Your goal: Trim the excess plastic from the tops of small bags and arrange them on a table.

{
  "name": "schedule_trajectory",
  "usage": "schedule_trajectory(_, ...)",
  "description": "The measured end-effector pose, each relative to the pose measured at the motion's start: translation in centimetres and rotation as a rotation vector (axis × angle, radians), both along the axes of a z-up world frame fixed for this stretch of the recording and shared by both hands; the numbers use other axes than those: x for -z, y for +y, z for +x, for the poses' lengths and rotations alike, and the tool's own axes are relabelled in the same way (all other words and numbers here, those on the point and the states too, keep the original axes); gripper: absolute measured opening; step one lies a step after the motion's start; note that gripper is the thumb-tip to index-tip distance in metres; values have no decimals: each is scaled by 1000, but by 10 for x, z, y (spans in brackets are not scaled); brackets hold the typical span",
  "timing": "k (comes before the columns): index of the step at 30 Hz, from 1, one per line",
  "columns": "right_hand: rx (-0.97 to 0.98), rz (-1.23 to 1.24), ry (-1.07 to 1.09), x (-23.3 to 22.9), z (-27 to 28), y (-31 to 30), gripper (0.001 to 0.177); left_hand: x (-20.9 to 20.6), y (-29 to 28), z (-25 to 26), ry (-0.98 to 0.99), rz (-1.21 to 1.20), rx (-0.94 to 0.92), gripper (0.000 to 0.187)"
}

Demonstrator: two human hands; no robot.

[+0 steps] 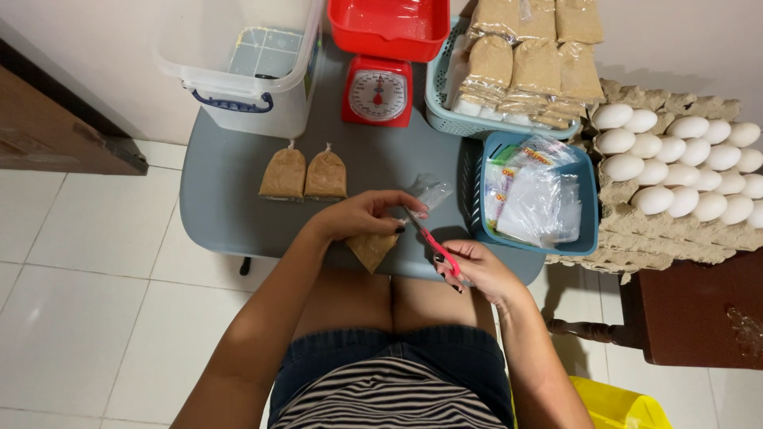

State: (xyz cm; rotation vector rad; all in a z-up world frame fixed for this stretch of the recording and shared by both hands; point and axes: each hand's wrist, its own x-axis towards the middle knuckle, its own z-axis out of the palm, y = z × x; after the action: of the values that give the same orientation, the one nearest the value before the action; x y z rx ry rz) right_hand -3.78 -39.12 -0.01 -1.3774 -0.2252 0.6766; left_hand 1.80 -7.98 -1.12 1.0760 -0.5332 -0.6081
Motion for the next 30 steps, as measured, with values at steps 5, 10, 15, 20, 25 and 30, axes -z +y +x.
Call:
schedule_trajectory(5, -24, -16, -16, -15, -9, 4, 20, -7, 0, 0, -5, -32, -21, 50)
schedule_trajectory(10, 86, -92, -270, -31, -26, 18, 14, -13, 2, -2, -1, -43, -53, 50)
schedule_trajectory(15, 443, -258, -682, -79, -27, 53, 11, 0, 3, -7, -26, -8, -69, 47)
schedule_trajectory(20, 637, -181, -405, -40, 4, 75, 28, 6, 7, -5, -54, 133, -168, 53)
schedule_trajectory(25, 616, -171, -497, -62, 8, 81, 24, 3, 8, -1, -19, 69, -90, 53)
schedule_trajectory(30, 720, -180, -574, -95, 7, 42, 23, -36, 2, -10, -39, 74, -80, 52)
